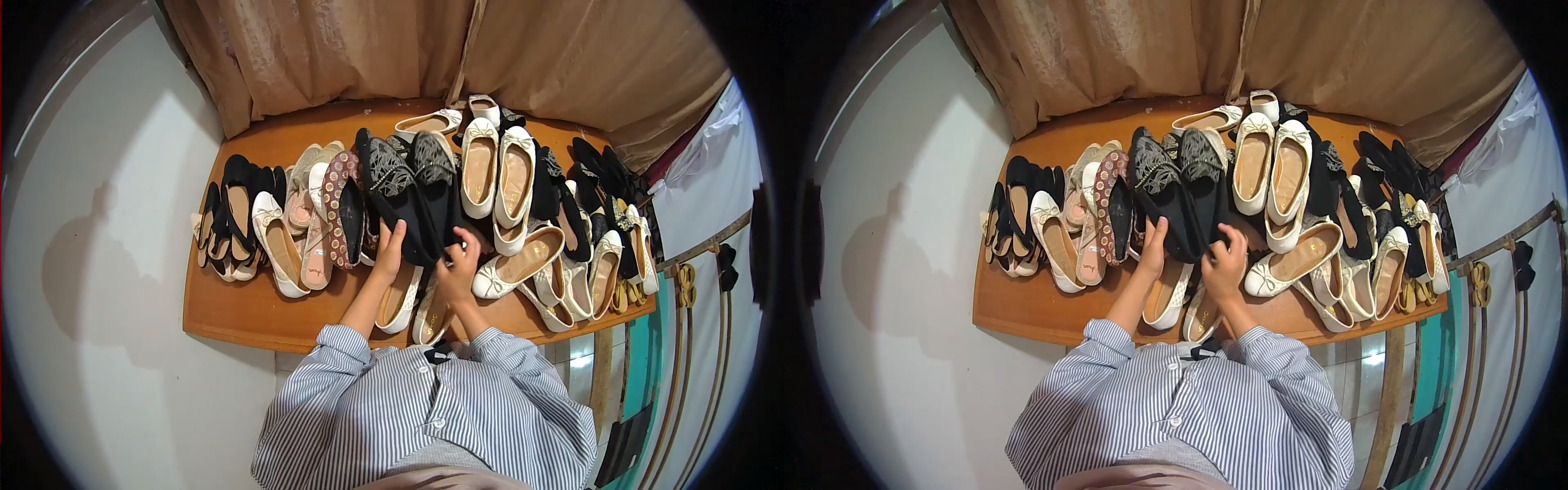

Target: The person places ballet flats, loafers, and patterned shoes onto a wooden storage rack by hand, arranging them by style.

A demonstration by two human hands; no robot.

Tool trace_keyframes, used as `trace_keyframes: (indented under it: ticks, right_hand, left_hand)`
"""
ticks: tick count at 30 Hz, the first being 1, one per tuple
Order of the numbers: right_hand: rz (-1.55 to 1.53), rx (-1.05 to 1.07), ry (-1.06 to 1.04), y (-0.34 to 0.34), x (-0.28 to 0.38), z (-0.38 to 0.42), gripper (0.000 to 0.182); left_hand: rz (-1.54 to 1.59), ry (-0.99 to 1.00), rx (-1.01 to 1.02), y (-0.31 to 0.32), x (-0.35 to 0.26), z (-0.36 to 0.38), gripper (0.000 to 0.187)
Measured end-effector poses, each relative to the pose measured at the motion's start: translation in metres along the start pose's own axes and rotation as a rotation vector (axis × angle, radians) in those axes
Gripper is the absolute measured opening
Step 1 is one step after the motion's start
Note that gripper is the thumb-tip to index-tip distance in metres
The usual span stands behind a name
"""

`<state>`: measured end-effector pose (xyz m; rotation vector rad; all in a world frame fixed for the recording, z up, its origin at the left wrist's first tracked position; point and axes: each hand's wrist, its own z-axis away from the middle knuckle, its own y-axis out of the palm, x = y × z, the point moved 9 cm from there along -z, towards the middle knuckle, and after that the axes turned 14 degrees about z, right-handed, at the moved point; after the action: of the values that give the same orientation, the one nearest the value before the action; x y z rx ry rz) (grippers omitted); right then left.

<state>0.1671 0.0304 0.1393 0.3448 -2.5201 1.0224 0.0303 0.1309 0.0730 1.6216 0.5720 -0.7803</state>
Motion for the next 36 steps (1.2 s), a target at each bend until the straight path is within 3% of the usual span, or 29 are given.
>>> trace_keyframes:
  ticks: [4, 8, 13, 23, 30, 36]
  right_hand:
    - [0.091, 0.09, -0.04, 0.01, 0.007, 0.016, 0.022]
    - [0.075, 0.053, 0.021, 0.008, -0.001, 0.022, 0.019]
    - [-0.037, 0.177, 0.093, 0.015, -0.012, 0.023, 0.022]
    - [-0.036, 0.085, 0.04, 0.007, 0.001, 0.017, 0.031]
    - [0.02, -0.085, 0.107, -0.042, -0.018, -0.002, 0.033]
    - [0.15, -0.261, 0.238, -0.129, -0.065, 0.01, 0.032]
  left_hand:
    - [-0.191, -0.061, 0.023, -0.002, 0.004, -0.001, 0.066]
    - [-0.097, -0.021, 0.049, -0.003, 0.003, -0.005, 0.065]
    - [-0.013, -0.038, 0.044, -0.007, 0.009, -0.006, 0.066]
    - [0.076, -0.087, 0.097, -0.007, 0.01, -0.005, 0.072]
    - [-0.031, -0.01, 0.19, 0.067, 0.001, -0.006, 0.082]
    - [-0.025, -0.117, 0.317, 0.153, 0.064, 0.012, 0.065]
